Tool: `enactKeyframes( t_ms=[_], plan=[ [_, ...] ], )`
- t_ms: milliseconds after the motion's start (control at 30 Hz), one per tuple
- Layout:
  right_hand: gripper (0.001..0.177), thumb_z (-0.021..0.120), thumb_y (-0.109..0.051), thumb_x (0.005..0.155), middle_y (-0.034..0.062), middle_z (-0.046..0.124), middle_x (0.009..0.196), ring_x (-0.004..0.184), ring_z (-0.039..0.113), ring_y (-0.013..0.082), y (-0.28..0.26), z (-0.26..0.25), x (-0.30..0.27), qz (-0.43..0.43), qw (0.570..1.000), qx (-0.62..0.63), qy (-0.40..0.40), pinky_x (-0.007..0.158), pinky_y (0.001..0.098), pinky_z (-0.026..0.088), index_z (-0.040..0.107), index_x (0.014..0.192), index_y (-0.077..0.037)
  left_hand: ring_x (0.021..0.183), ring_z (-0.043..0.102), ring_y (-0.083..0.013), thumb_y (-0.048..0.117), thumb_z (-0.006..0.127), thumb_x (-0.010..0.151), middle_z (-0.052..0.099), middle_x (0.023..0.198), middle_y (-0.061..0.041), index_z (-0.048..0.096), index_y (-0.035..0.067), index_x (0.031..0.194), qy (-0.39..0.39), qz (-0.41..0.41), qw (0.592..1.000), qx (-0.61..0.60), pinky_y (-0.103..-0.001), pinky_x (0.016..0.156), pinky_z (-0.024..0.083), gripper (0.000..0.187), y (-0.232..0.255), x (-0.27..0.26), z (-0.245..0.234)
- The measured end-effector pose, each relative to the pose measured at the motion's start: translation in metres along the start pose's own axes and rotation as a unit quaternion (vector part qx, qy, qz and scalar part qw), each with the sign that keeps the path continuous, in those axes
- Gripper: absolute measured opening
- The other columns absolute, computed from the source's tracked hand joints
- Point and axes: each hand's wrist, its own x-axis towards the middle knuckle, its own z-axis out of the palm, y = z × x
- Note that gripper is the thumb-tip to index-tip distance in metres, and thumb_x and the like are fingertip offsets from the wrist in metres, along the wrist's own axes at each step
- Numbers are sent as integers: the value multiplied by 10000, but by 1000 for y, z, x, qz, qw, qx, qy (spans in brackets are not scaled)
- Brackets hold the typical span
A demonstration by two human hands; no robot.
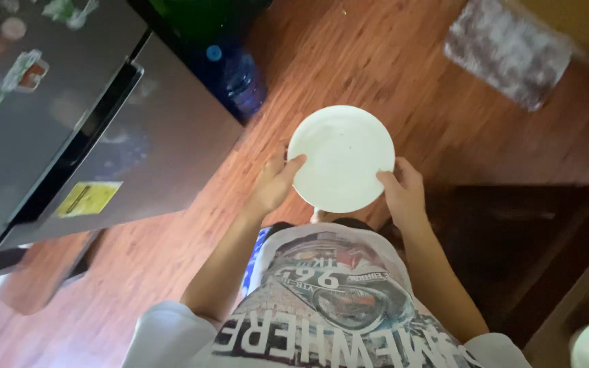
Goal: Clear dirty bowls, mugs, and utensils from a dining table and place them in a wash basin.
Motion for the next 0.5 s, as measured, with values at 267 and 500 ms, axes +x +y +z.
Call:
enactKeyframes(
  t_ms=[267,500],
  plan=[
    [281,607,-110,950,91,720,1081,977,657,149,-66,-6,153,0,998,-49,-47,867,288,522,663,1166,60,1037,738,-288,387,570,950,756,1097,-225,517,10,1372,50,-45,998,9,-408,910,553,568,71,108,0],
    [312,611,-127,967,88,692,1112,950,680,158,-64,29,293,27,998,63,-11,787,303,587,632,1239,23,1192,681,-260,281,604,1027,724,1265,-192,562,1,1409,53,151,987,-4,-398,1009,534,475,73,262,-39]
  ],
)
